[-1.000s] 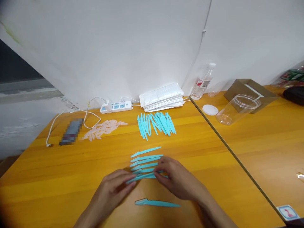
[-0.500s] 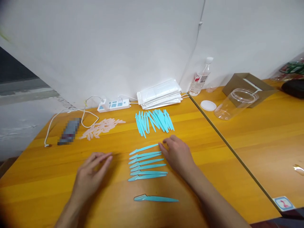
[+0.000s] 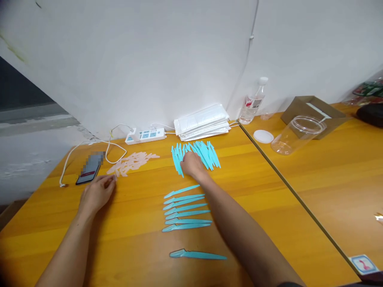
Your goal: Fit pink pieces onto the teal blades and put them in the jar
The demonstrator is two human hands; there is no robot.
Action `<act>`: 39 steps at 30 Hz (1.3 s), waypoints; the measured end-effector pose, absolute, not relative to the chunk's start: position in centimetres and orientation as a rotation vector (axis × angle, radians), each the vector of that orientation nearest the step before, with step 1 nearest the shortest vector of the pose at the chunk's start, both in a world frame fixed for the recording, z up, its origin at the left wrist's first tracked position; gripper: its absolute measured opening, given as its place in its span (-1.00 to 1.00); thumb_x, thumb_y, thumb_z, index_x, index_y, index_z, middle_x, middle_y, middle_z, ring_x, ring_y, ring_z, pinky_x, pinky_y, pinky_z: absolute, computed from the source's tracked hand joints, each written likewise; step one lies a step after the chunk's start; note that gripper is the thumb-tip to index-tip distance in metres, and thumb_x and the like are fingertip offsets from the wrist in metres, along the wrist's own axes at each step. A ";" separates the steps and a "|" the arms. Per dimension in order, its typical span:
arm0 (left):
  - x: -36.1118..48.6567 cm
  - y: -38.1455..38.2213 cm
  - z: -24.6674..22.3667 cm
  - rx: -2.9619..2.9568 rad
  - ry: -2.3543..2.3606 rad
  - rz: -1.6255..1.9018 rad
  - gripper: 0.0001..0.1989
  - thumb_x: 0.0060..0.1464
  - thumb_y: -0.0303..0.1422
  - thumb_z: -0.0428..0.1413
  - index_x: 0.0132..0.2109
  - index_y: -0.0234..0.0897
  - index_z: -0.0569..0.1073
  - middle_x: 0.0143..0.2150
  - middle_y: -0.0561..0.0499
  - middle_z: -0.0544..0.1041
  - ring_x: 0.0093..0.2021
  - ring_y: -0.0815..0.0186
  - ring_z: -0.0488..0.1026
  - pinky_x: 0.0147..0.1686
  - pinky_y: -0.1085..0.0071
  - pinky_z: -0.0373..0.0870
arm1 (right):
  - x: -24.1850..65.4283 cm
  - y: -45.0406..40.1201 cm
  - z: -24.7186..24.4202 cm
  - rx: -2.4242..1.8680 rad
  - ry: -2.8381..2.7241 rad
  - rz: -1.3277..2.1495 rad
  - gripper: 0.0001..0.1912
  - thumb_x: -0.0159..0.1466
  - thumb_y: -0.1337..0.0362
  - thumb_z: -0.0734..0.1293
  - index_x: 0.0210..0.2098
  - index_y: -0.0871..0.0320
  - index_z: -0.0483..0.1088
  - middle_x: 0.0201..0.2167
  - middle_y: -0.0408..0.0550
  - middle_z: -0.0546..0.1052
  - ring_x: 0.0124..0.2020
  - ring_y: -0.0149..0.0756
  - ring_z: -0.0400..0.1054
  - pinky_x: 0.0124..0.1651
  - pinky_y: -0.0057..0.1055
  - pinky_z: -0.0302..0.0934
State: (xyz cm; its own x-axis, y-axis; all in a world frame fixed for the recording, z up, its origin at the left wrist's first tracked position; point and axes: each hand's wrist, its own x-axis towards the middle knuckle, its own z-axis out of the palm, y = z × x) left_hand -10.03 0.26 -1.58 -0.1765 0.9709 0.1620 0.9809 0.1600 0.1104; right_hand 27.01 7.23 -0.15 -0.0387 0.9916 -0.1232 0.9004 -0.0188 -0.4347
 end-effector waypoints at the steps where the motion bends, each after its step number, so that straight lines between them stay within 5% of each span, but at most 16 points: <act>1: -10.4 0.3 -1.6 -1.971 -2.367 -0.307 -0.56 0.21 -0.16 -0.04 0.08 -0.24 0.55 0.10 -0.13 0.53 -0.01 0.07 0.53 0.03 0.19 0.44 | 27.1 7.3 -0.2 -2.017 -2.016 0.620 -0.82 0.24 0.27 0.34 -0.28 0.16 0.59 -0.25 0.11 0.65 -0.14 -0.12 0.52 -0.16 -0.40 0.23; 8: -12.5 0.9 -1.9 -2.034 -2.383 -0.242 -0.62 0.09 -0.28 0.01 -0.03 -0.23 0.60 0.07 -0.13 0.57 0.00 0.05 0.53 0.03 0.22 0.42 | 27.1 7.9 0.4 -2.029 -1.939 0.684 -0.87 0.13 0.29 0.38 -0.41 0.23 0.55 -0.35 0.17 0.63 -0.28 -0.14 0.51 -0.29 -0.40 0.19; 14: -13.3 -0.7 -0.6 -2.002 -2.425 -0.585 -0.53 0.15 -0.18 0.02 0.11 -0.30 0.52 0.04 -0.14 0.59 -0.17 0.15 0.58 -0.05 0.29 0.46 | 28.2 7.3 1.0 -1.923 -1.846 0.722 -0.85 0.09 0.23 0.35 -0.48 0.19 0.47 -0.50 0.00 0.55 -0.44 -0.31 0.38 -0.39 -0.44 0.07; 22: -15.5 -1.8 -1.3 -1.950 -2.477 -0.331 -0.63 0.17 -0.15 0.04 -0.01 -0.18 0.59 0.14 -0.08 0.55 0.01 0.06 0.53 0.06 0.18 0.40 | 32.0 3.7 2.1 -1.742 -1.685 0.766 -0.84 0.07 0.18 0.30 -0.50 0.10 0.24 -0.64 -0.28 0.30 -0.58 -0.43 0.13 -0.49 -0.48 -0.02; 27: -12.7 -0.9 -0.3 -1.934 -2.568 -0.123 -0.60 0.15 -0.08 0.03 -0.10 -0.22 0.61 -0.08 -0.19 0.64 -0.07 -0.10 0.55 -0.09 0.06 0.44 | 33.0 1.4 1.7 -1.642 -1.699 0.700 -0.77 0.06 0.24 0.29 -0.57 0.08 0.11 -0.66 -0.31 0.14 -0.57 -0.44 0.02 -0.49 -0.47 -0.11; 29: -10.4 -1.1 0.6 -2.045 -2.607 -0.292 -0.58 0.12 -0.08 0.07 -0.05 -0.25 0.59 -0.16 -0.17 0.65 -0.14 -0.04 0.58 -0.13 0.12 0.46 | 32.9 0.6 1.4 -1.627 -1.769 0.637 -0.75 0.06 0.30 0.27 -0.59 0.09 0.05 -0.66 -0.30 0.09 -0.56 -0.44 -0.04 -0.48 -0.46 -0.14; 33: -3.6 -2.6 2.4 -2.448 -2.654 -1.165 -0.32 0.06 0.03 0.16 0.21 -0.31 0.42 -0.19 -0.06 0.62 -0.31 0.24 0.59 -0.21 0.30 0.52 | 32.3 -1.1 1.0 -1.545 -1.906 0.542 -0.78 0.06 0.38 0.25 -0.57 0.10 0.06 -0.64 -0.29 0.15 -0.56 -0.44 -0.05 -0.43 -0.45 -0.11; 39: 4.7 -3.9 1.2 -2.233 -2.856 -2.231 -0.41 -0.01 -0.06 0.31 0.05 -0.39 0.53 -0.12 -0.18 0.65 -0.16 0.22 0.60 -0.07 0.26 0.55 | 31.7 -2.8 0.4 -1.376 -2.074 0.530 -0.85 0.29 0.28 0.24 -0.42 0.11 0.26 -0.50 -0.18 0.39 -0.50 -0.40 0.18 -0.37 -0.46 0.01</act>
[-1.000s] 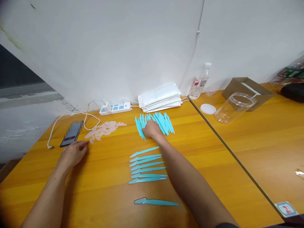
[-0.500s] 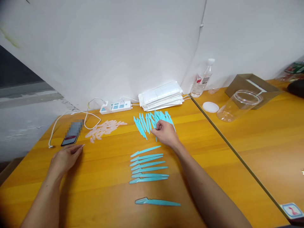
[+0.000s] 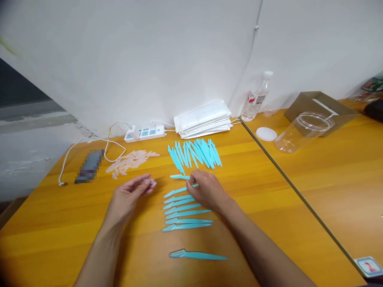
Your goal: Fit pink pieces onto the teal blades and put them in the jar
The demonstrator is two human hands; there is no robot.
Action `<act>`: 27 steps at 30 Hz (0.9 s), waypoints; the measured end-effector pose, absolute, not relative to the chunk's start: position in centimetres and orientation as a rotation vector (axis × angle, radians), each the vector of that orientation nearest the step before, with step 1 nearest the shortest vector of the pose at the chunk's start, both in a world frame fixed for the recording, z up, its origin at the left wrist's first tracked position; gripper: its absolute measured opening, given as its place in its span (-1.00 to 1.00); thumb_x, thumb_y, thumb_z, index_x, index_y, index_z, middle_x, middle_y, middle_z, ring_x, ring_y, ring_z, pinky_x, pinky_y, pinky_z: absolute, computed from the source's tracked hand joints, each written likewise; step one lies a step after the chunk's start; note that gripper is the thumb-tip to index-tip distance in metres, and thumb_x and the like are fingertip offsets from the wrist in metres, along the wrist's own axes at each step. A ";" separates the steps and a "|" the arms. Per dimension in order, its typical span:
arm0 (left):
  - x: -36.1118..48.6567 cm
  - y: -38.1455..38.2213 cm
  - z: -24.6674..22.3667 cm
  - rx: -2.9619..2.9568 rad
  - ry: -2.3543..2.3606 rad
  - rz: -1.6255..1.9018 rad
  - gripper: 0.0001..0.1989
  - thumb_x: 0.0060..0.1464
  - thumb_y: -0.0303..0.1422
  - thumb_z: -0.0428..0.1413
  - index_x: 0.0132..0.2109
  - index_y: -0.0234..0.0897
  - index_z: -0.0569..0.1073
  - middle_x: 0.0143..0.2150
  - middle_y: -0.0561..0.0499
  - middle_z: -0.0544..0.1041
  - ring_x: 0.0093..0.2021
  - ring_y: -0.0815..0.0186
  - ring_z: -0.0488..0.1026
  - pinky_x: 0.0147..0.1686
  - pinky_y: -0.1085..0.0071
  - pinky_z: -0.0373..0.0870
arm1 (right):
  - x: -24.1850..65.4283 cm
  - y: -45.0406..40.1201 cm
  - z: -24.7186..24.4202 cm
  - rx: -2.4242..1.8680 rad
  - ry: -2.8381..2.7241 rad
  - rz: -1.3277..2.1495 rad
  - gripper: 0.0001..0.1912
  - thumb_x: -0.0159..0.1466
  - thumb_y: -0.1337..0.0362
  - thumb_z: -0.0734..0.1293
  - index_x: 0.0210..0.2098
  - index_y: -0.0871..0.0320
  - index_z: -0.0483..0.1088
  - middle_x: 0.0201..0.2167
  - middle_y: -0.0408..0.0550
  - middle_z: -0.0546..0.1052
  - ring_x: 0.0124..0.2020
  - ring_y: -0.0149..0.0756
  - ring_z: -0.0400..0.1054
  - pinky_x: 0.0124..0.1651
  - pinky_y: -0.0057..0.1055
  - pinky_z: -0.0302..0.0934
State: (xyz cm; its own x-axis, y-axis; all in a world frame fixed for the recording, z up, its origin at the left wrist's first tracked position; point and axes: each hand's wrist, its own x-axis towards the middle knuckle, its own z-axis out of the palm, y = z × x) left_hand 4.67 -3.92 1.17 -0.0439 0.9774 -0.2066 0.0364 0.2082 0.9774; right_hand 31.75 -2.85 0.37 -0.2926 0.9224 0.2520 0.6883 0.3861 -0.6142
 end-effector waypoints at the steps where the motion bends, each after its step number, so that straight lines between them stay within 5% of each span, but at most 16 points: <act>1: 5.2 -4.0 0.6 1.019 1.323 1.084 -0.41 0.00 -0.08 0.31 0.08 -0.38 0.52 -0.09 -0.19 0.65 -0.14 0.22 0.60 -0.04 0.25 0.54 | 31.8 -2.9 0.3 -1.364 -2.105 0.524 -0.84 0.31 0.28 0.23 -0.41 0.12 0.27 -0.49 -0.16 0.41 -0.47 -0.39 0.22 -0.35 -0.45 0.03; 5: 5.8 -4.3 -1.3 1.034 1.265 0.998 -0.45 0.04 -0.12 0.30 0.11 -0.34 0.52 -0.11 -0.14 0.65 -0.18 0.28 0.59 -0.07 0.32 0.52 | 31.9 -3.0 -0.1 -1.351 -2.199 0.522 -0.84 0.33 0.30 0.22 -0.40 0.13 0.30 -0.48 -0.13 0.43 -0.42 -0.36 0.29 -0.32 -0.45 0.06; 10: 5.7 -4.6 -0.9 1.364 1.364 0.835 -0.56 0.21 -0.07 0.12 0.00 -0.34 0.59 -0.37 -0.01 0.56 -0.40 0.38 0.43 -0.39 0.49 0.39 | 31.8 -3.2 0.2 -1.313 -2.220 0.562 -0.84 0.34 0.30 0.23 -0.39 0.14 0.31 -0.49 -0.15 0.42 -0.44 -0.39 0.27 -0.34 -0.46 0.06; 20: 7.0 -5.0 0.2 1.592 1.344 0.720 -0.62 0.27 -0.11 0.03 -0.21 -0.32 0.57 -0.39 0.03 0.49 -0.36 0.33 0.37 -0.35 0.48 0.31 | 31.6 -3.4 0.1 -1.275 -2.229 0.593 -0.83 0.34 0.29 0.23 -0.40 0.14 0.34 -0.47 -0.13 0.45 -0.43 -0.38 0.30 -0.31 -0.47 0.08; 27: 8.6 -6.0 0.6 1.911 1.244 0.744 -0.68 0.28 -0.25 0.08 0.11 -0.20 0.54 -0.18 -0.07 0.58 -0.25 0.30 0.49 -0.22 0.42 0.42 | 31.4 -4.6 1.9 -1.272 -2.282 0.747 -0.88 0.31 0.26 0.29 -0.34 0.15 0.40 -0.49 -0.14 0.49 -0.50 -0.41 0.27 -0.40 -0.48 0.04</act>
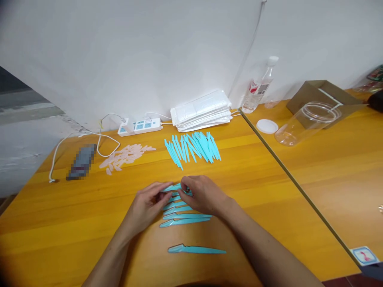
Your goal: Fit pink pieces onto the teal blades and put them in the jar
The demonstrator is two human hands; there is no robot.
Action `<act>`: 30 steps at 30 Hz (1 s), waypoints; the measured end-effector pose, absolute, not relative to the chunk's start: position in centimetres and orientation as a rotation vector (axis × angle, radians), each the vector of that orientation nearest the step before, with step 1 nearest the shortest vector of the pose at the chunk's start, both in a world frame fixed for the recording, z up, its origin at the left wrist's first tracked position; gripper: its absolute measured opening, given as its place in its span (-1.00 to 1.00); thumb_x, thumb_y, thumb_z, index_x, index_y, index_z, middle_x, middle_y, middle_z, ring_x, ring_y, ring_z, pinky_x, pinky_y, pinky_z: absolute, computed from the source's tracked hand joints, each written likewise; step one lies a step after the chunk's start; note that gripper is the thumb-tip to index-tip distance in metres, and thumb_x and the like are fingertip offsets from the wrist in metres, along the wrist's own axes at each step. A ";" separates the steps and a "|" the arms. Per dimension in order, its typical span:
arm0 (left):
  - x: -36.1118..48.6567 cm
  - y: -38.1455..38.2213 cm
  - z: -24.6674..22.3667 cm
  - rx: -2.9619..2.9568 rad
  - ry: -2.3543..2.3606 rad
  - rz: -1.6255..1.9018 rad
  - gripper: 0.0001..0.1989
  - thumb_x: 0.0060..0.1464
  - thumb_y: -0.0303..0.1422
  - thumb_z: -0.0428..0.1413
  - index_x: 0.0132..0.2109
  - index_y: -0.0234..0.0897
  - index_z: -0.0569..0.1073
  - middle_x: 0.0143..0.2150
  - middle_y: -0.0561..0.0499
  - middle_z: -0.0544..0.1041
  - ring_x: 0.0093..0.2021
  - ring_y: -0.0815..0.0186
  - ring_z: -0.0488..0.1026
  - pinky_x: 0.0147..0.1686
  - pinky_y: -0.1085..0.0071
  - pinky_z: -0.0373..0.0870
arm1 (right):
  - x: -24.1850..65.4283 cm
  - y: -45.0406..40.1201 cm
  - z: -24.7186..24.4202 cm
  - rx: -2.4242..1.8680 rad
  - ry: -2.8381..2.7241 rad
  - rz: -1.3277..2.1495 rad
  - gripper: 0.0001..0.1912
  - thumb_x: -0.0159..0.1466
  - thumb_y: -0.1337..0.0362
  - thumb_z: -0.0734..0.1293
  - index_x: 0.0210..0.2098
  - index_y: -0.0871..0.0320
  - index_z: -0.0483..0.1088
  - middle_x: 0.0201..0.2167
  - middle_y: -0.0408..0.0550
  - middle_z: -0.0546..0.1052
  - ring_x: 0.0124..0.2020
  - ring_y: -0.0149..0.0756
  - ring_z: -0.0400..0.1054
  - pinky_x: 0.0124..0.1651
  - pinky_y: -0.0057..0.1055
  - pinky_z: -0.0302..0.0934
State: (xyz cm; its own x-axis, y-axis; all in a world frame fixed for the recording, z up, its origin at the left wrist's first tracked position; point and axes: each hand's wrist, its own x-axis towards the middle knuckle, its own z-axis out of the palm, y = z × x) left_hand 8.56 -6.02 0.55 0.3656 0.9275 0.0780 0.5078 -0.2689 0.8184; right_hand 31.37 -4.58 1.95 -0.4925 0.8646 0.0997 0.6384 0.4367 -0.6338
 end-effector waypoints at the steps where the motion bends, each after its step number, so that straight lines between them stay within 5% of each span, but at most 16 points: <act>1: 8.4 -6.3 0.9 2.008 1.215 0.735 -0.69 0.28 -0.29 0.08 0.11 -0.16 0.54 -0.16 -0.07 0.58 -0.21 0.30 0.50 -0.18 0.41 0.43 | 31.7 -4.7 2.5 -1.281 -2.287 0.801 -0.89 0.30 0.24 0.31 -0.32 0.14 0.41 -0.50 -0.16 0.48 -0.52 -0.42 0.26 -0.41 -0.49 0.02; 8: 6.9 -10.2 2.7 2.379 1.112 0.480 -0.76 0.22 -0.36 0.16 0.00 0.00 0.59 0.19 -0.09 0.43 0.19 0.12 0.34 0.06 0.16 0.40 | 35.3 -3.8 4.4 -1.360 -2.135 1.044 -0.70 0.33 0.08 0.29 -0.45 0.13 0.36 -0.60 -0.23 0.40 -0.59 -0.47 0.18 -0.51 -0.52 -0.02; 13: 7.5 -12.9 1.1 2.416 1.252 0.528 -0.78 0.20 -0.36 0.18 -0.01 -0.03 0.57 0.23 -0.10 0.40 0.19 0.06 0.32 0.03 0.08 0.38 | 35.7 -2.3 2.8 -1.586 -1.992 0.721 -0.66 0.32 0.10 0.27 -0.52 0.13 0.33 -0.63 -0.23 0.36 -0.58 -0.45 0.16 -0.47 -0.49 -0.04; 17: 6.3 -11.9 1.7 2.366 1.359 0.667 -0.68 0.17 -0.29 0.22 0.08 -0.04 0.52 0.13 -0.10 0.47 0.13 0.12 0.39 0.05 0.11 0.36 | 34.1 -0.9 2.3 -1.786 -2.001 0.574 -0.69 0.31 0.10 0.28 -0.45 0.13 0.46 -0.55 -0.13 0.51 -0.52 -0.38 0.30 -0.40 -0.46 0.04; 24: -1.8 -3.1 1.8 2.139 1.821 1.037 -0.71 0.19 -0.14 0.13 -0.09 -0.21 0.60 -0.04 -0.08 0.55 -0.01 0.19 0.50 0.09 0.24 0.38 | 27.7 3.6 1.7 -1.920 -2.135 0.520 -0.66 0.29 0.09 0.34 -0.12 0.20 0.56 -0.17 0.17 0.64 -0.08 -0.08 0.49 -0.09 -0.35 0.22; 30: -8.0 1.8 -2.2 2.131 2.309 0.552 -0.59 0.20 -0.22 -0.02 0.06 -0.29 0.55 0.19 -0.18 0.47 0.17 0.04 0.42 0.23 0.15 0.28 | 26.5 5.1 0.9 -1.973 -2.084 0.618 -0.78 0.23 0.24 0.36 -0.26 0.23 0.60 -0.22 0.21 0.65 -0.12 -0.06 0.52 -0.15 -0.35 0.25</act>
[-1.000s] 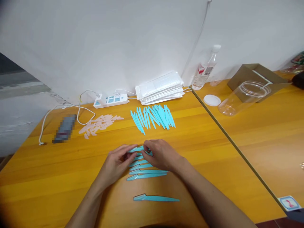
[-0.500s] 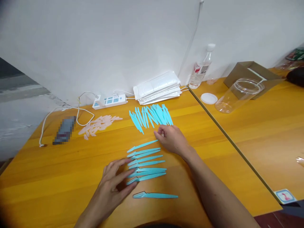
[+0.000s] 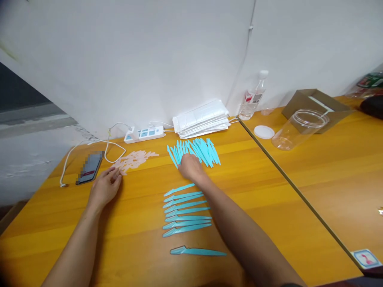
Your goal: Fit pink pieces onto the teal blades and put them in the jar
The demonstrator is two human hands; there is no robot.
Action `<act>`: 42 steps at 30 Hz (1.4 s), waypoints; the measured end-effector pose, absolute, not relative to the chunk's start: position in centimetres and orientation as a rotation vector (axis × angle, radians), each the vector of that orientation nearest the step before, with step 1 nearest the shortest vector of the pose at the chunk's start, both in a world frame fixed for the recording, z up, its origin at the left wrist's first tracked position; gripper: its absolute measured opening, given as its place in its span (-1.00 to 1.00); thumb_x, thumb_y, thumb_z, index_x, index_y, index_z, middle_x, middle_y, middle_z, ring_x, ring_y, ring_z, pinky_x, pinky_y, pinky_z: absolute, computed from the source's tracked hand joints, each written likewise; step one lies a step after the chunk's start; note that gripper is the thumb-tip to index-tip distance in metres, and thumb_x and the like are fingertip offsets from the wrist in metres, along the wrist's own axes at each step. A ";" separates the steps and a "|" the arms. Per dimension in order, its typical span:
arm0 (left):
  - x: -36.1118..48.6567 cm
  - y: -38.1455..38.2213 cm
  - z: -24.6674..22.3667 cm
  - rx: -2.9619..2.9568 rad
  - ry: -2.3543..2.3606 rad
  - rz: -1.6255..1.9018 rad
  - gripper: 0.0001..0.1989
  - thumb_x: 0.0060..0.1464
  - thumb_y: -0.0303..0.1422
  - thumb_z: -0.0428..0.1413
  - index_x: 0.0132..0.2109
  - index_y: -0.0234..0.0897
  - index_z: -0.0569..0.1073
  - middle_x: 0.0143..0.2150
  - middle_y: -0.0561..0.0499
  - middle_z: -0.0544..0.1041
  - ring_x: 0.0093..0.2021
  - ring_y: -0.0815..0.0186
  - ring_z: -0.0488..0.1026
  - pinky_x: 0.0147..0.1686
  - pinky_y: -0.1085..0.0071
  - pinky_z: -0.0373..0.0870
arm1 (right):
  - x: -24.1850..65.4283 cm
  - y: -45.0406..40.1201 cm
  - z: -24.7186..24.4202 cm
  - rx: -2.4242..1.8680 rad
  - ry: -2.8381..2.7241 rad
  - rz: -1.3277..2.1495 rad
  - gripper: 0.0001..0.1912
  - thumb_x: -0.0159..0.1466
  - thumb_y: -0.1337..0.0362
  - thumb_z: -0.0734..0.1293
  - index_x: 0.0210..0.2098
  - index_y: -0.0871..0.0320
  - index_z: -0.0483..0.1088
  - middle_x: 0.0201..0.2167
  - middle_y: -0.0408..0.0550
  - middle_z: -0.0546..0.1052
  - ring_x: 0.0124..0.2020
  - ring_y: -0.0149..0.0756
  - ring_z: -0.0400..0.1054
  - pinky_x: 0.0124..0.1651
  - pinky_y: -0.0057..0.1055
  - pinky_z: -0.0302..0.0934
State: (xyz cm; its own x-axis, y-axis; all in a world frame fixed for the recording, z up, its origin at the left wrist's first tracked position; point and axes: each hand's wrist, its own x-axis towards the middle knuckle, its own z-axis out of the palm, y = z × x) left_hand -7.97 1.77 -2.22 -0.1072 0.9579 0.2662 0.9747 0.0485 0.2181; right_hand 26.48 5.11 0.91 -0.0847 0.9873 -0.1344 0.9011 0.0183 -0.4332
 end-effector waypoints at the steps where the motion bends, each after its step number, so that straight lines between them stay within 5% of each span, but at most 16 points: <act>1: -8.4 2.0 -2.6 -2.085 -2.230 -0.469 -0.59 0.20 -0.24 -0.04 0.05 -0.28 0.56 0.19 -0.17 0.47 0.17 0.04 0.42 0.23 0.16 0.27 | 26.7 5.1 0.9 -1.974 -2.070 0.634 -0.80 0.22 0.25 0.35 -0.30 0.21 0.60 -0.25 0.19 0.65 -0.13 -0.07 0.52 -0.16 -0.36 0.25; 16: -8.8 1.2 -1.0 -1.951 -2.538 -0.563 -0.63 0.09 -0.07 0.10 -0.16 -0.21 0.64 -0.15 -0.10 0.65 -0.12 0.07 0.58 -0.09 0.25 0.43 | 30.0 2.7 1.6 -1.780 -1.796 0.739 -0.81 0.34 0.23 0.20 -0.26 0.12 0.43 -0.28 -0.02 0.60 -0.26 -0.28 0.46 -0.24 -0.44 0.21; 21: -4.9 0.2 0.3 -1.888 -2.659 -1.253 -0.60 -0.01 -0.05 0.23 -0.14 -0.24 0.63 -0.17 -0.10 0.64 -0.16 0.13 0.56 -0.08 0.23 0.45 | 31.6 -0.5 1.5 -1.328 -1.705 1.230 -0.87 0.37 0.22 0.16 -0.27 0.11 0.26 -0.43 -0.19 0.42 -0.46 -0.43 0.28 -0.41 -0.52 0.15; 25: 1.2 -1.4 1.2 -1.914 -2.798 -2.278 -0.50 -0.16 -0.12 0.39 -0.10 -0.31 0.55 -0.30 -0.04 0.65 -0.31 0.30 0.57 -0.21 0.37 0.51 | 32.5 -2.1 1.2 -1.164 -1.790 1.343 -0.84 0.39 0.21 0.16 -0.23 0.14 0.29 -0.40 -0.20 0.30 -0.41 -0.44 0.14 -0.35 -0.51 0.10; 28: 4.5 -2.6 1.1 -1.648 -2.896 -2.688 -0.51 -0.25 -0.18 0.45 -0.19 -0.33 0.53 -0.30 -0.05 0.65 -0.31 0.32 0.60 -0.24 0.43 0.54 | 32.7 -2.4 0.9 -1.155 -1.836 1.361 -0.81 0.41 0.19 0.15 -0.18 0.14 0.31 -0.36 -0.19 0.30 -0.37 -0.42 0.13 -0.30 -0.50 0.11; 42: 5.9 -3.6 -0.6 -1.550 -2.952 -2.740 -0.55 -0.21 -0.19 0.45 -0.24 -0.36 0.52 -0.30 -0.06 0.66 -0.34 0.35 0.60 -0.26 0.46 0.55 | 33.3 -2.1 0.6 -1.198 -1.819 1.396 -0.77 0.43 0.12 0.14 -0.17 0.13 0.31 -0.35 -0.19 0.30 -0.35 -0.40 0.15 -0.27 -0.50 0.13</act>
State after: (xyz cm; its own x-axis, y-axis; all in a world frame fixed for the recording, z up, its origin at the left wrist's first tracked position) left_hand 5.90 -3.62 -0.55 -0.2074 0.9263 -0.3147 -0.2451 0.2622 0.9334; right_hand 33.27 -2.10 0.60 -0.4534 0.8865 -0.0922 0.3184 0.0645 -0.9458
